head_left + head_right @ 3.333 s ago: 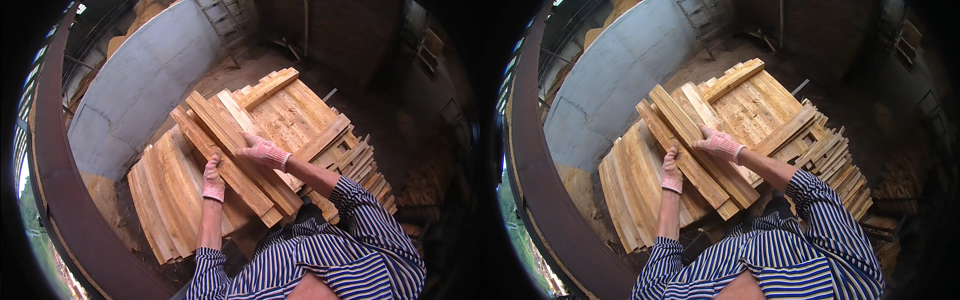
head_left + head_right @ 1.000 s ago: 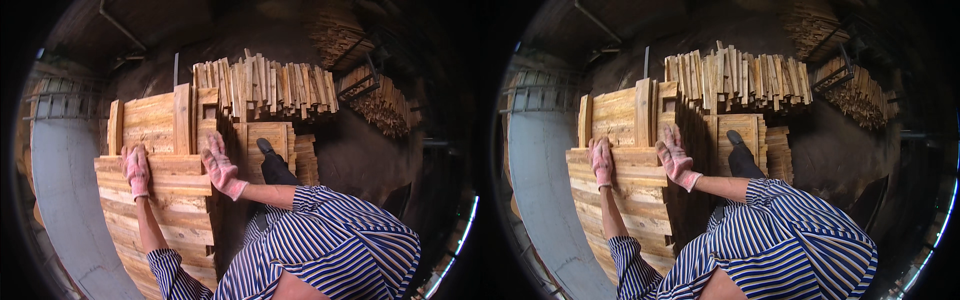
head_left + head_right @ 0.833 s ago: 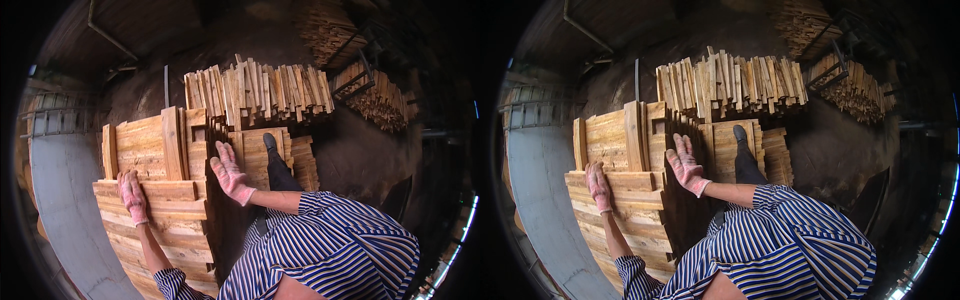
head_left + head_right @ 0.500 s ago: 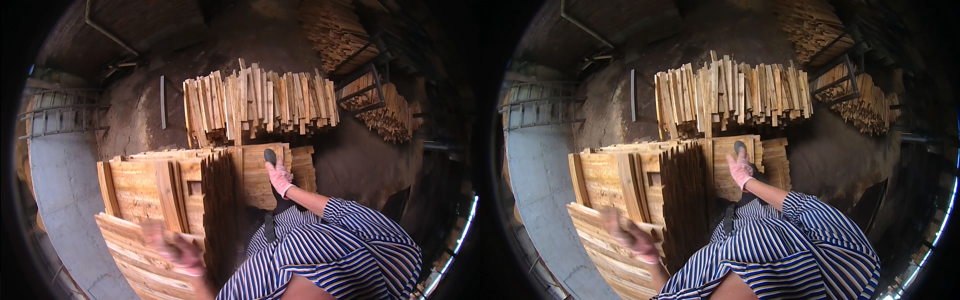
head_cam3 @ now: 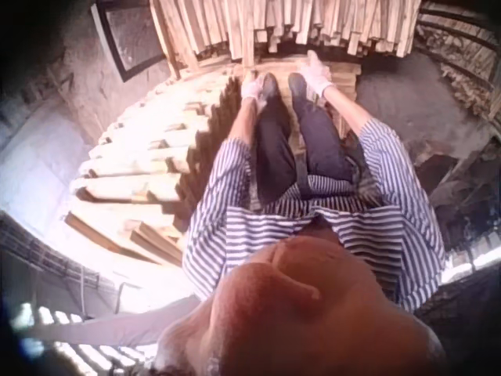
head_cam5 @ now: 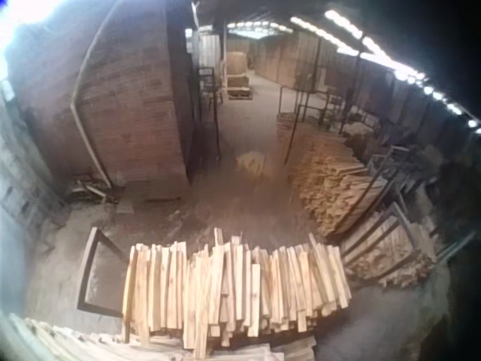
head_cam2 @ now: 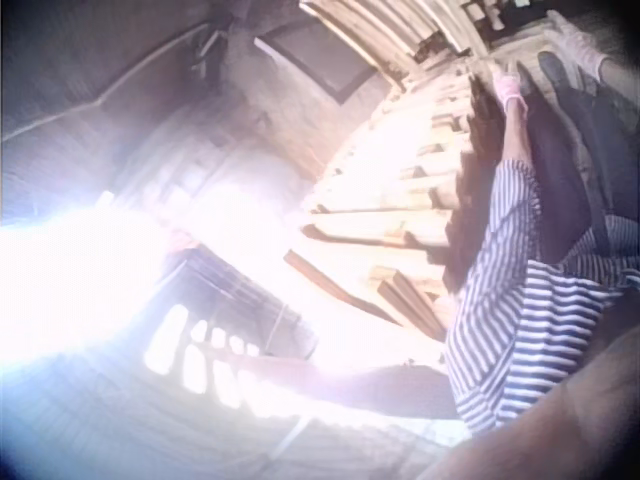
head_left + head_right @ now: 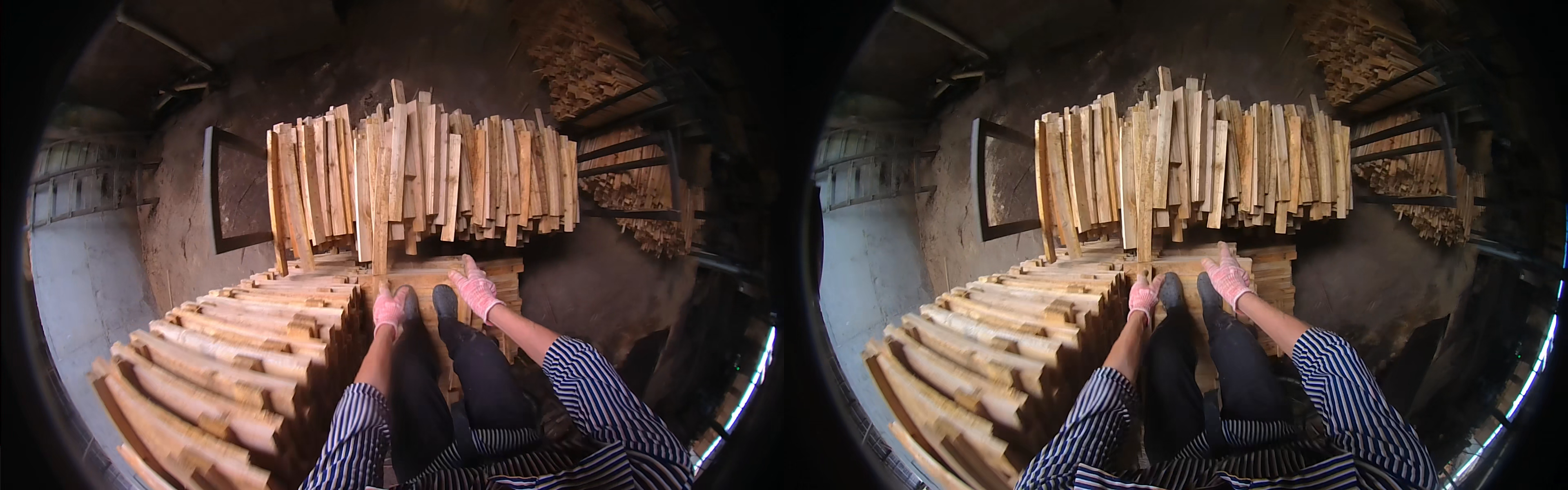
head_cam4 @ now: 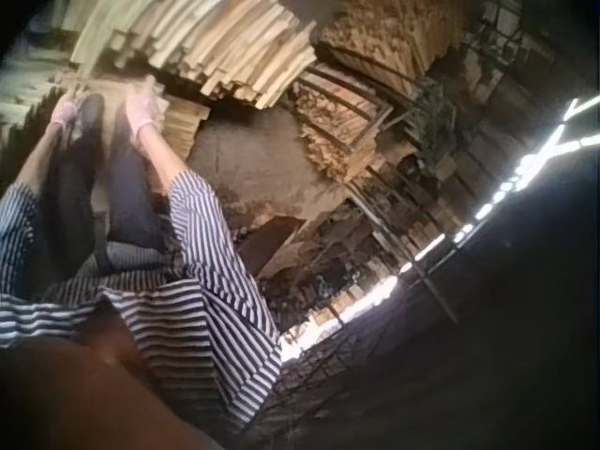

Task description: The person repeatedly picks up bundles of wooden planks from a large pile and stacks them onto a growing stack. They wear pink gloves and handle the lumber by hand, lifting and placing the pieces one by one or in small groups.

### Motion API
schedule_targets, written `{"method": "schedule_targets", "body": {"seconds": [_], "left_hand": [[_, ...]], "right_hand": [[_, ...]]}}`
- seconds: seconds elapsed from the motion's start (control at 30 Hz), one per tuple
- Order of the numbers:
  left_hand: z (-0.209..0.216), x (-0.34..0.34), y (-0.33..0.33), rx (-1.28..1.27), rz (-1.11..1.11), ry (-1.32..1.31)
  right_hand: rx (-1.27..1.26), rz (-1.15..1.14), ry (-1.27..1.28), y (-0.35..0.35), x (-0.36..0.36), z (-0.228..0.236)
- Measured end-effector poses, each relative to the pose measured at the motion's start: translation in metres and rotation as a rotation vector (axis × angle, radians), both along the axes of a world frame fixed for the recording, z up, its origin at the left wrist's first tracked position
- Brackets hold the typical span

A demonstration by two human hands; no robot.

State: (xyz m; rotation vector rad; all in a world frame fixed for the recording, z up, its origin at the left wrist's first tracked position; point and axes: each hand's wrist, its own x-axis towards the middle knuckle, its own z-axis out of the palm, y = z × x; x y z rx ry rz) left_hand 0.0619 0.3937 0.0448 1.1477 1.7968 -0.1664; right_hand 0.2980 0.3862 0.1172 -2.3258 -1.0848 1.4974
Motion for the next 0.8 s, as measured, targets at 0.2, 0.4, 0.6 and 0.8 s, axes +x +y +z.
{"method": "schedule_targets", "body": {"seconds": [0.2, 0.4, 0.6, 0.8], "left_hand": [[-0.184, -0.025, 0.062, 0.007, 0.011, 0.141], [-0.259, 0.011, 0.078, 0.266, -0.313, 0.346], [-0.303, -0.028, 0.064, 0.465, 0.002, -0.04], [-0.263, -0.049, 0.097, 0.26, 0.516, -0.724]], "right_hand": [[-0.008, 0.151, 0.018, 0.086, -0.015, -0.169], [0.069, 0.031, -0.05, 0.179, -0.032, -0.345], [0.075, -0.213, -0.046, 0.256, -0.096, -0.418], [0.19, 0.031, 0.223, 0.238, -0.039, -0.427]]}}
